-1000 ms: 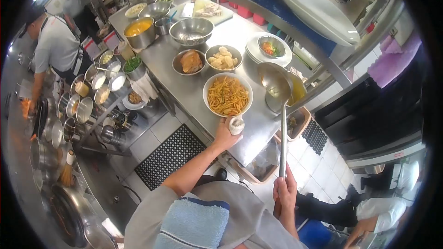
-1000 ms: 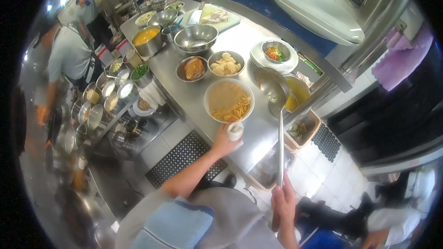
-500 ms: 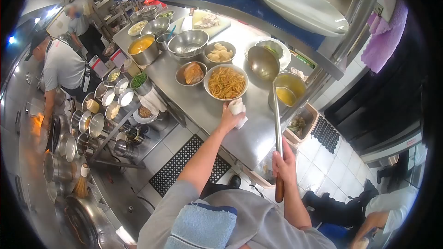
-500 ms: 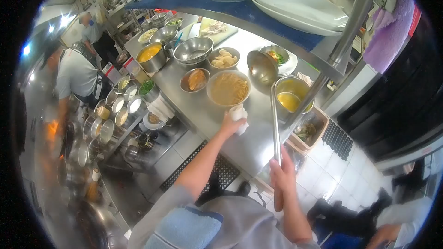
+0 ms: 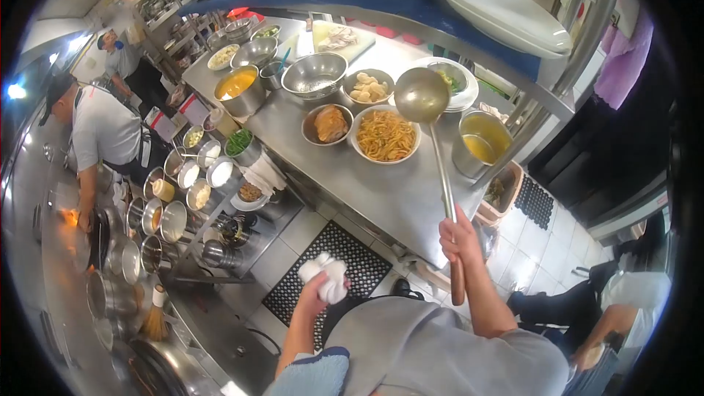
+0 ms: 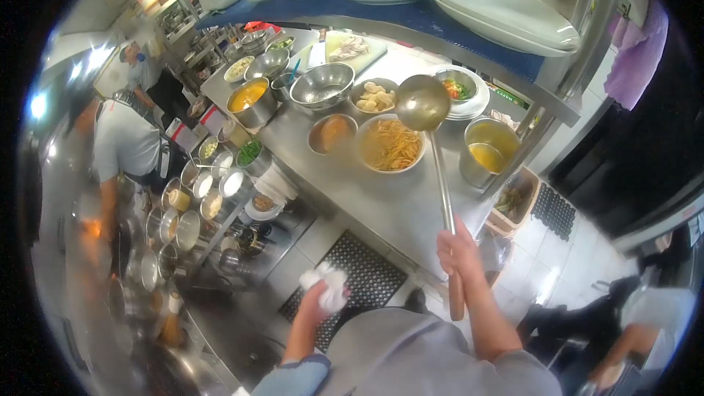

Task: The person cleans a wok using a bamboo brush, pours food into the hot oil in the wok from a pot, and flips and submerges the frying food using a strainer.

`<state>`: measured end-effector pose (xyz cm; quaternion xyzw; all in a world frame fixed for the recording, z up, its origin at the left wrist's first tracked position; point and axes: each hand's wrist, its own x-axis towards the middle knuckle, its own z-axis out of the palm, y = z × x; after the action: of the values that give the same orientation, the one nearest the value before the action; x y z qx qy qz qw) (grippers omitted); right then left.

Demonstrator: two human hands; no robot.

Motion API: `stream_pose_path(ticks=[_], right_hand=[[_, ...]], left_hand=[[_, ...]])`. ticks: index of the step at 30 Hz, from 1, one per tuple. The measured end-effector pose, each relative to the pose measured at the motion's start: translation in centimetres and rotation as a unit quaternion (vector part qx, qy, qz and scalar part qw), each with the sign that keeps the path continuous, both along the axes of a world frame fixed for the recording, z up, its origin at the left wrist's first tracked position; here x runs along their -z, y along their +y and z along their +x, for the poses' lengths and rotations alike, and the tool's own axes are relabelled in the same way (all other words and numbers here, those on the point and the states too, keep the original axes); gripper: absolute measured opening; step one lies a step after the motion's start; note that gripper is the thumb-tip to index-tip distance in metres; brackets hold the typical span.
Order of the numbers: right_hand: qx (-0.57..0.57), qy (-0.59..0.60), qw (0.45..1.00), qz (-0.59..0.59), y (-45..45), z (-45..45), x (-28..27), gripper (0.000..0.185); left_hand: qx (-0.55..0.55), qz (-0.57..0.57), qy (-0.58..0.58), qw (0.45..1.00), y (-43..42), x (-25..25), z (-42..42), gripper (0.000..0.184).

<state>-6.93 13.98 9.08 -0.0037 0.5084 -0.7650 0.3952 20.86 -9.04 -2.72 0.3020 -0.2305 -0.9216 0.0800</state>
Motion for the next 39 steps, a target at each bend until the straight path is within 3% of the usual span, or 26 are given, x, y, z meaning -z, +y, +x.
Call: stream_pose_path(ticks=[1,4,5,9,11,14,17,21,22,23,24,25,26,27,28,29,32,33,34,36,39], right_hand=[[-0.067,-0.065,0.988,-0.120,-0.4,0.3,-1.1,0.049],[-0.139,-0.242,0.925,-0.257,-2.3,3.6,-2.4,0.046],[-0.231,-0.245,0.899,-0.280,-3.4,4.5,-1.8,0.044],[-0.430,-0.264,0.850,-0.151,-11.3,12.2,-3.0,0.045],[-0.543,-0.216,0.806,-0.094,-17.0,16.6,-2.4,0.050],[-0.673,-0.265,0.687,-0.075,-25.2,23.0,-0.4,0.047],[-0.769,-0.252,0.581,-0.084,-33.2,29.5,-1.2,0.048],[-0.847,-0.228,0.459,-0.143,-44.6,40.4,-8.5,0.048],[-0.852,-0.318,0.347,-0.228,-48.6,45.3,-8.9,0.037],[-0.849,-0.280,0.349,-0.282,-50.8,48.7,-11.8,0.037],[-0.819,-0.236,0.417,-0.316,-51.3,51.7,-14.8,0.037],[-0.784,-0.181,0.485,-0.343,-51.6,54.5,-17.8,0.037],[-0.786,-0.121,0.551,-0.252,-51.8,57.6,-18.7,0.034],[-0.798,-0.150,0.514,-0.277,-52.0,59.9,-17.0,0.031],[-0.821,-0.192,0.488,-0.227,-52.5,62.1,-13.7,0.043],[-0.822,-0.155,0.488,-0.249,-52.4,63.7,-12.6,0.064],[-0.853,-0.023,0.457,-0.251,-56.0,70.1,-9.8,0.058],[-0.859,-0.038,0.451,-0.239,-58.3,73.4,-10.2,0.051],[-0.864,-0.048,0.450,-0.222,-61.3,77.8,-10.8,0.044],[-0.908,0.117,0.338,-0.220,-68.0,87.8,-9.9,0.032],[-0.803,0.526,0.169,-0.225,-70.5,101.0,-9.1,0.012]], left_hand=[[-0.014,-0.003,0.009,1.000,-0.7,-0.4,2.1,0.057],[-0.093,-0.014,-0.014,0.995,-2.4,-1.7,7.6,0.059],[-0.111,-0.021,-0.021,0.993,-3.3,-1.1,9.2,0.057],[-0.184,0.014,0.011,0.983,-6.8,0.0,14.8,0.052],[-0.174,-0.051,0.006,0.983,-8.1,-1.7,16.8,0.050],[-0.220,-0.102,-0.020,0.970,-9.2,-1.7,20.6,0.049],[-0.351,-0.112,-0.044,0.929,-8.5,-4.0,24.3,0.052],[-0.462,-0.078,-0.007,0.884,-6.3,-5.1,30.3,0.061],[-0.476,-0.070,-0.010,0.877,-6.1,-5.7,31.1,0.062],[-0.507,-0.064,-0.012,0.860,-5.7,-6.0,32.2,0.062],[-0.553,-0.059,-0.016,0.831,-4.8,-6.5,33.7,0.063],[-0.537,-0.080,0.011,0.840,-4.0,-4.0,36.0,0.051],[-0.588,-0.068,-0.060,0.804,-3.7,-5.4,36.5,0.045],[-0.626,-0.046,-0.164,0.761,-4.0,-9.6,36.7,0.043],[-0.670,-0.045,-0.170,0.721,-3.1,-9.5,37.4,0.044],[-0.711,-0.048,-0.176,0.679,-2.4,-9.4,38.1,0.045],[-0.832,-0.085,-0.196,0.512,-2.7,-10.0,39.8,0.051],[-0.839,-0.121,-0.168,0.504,-2.2,-8.5,40.4,0.058],[-0.851,-0.059,-0.176,0.491,-2.8,-9.6,40.6,0.059],[-0.833,-0.074,-0.276,0.474,-4.1,-9.0,41.3,0.061],[-0.776,-0.083,-0.460,0.423,-6.1,-10.8,40.9,0.062]])
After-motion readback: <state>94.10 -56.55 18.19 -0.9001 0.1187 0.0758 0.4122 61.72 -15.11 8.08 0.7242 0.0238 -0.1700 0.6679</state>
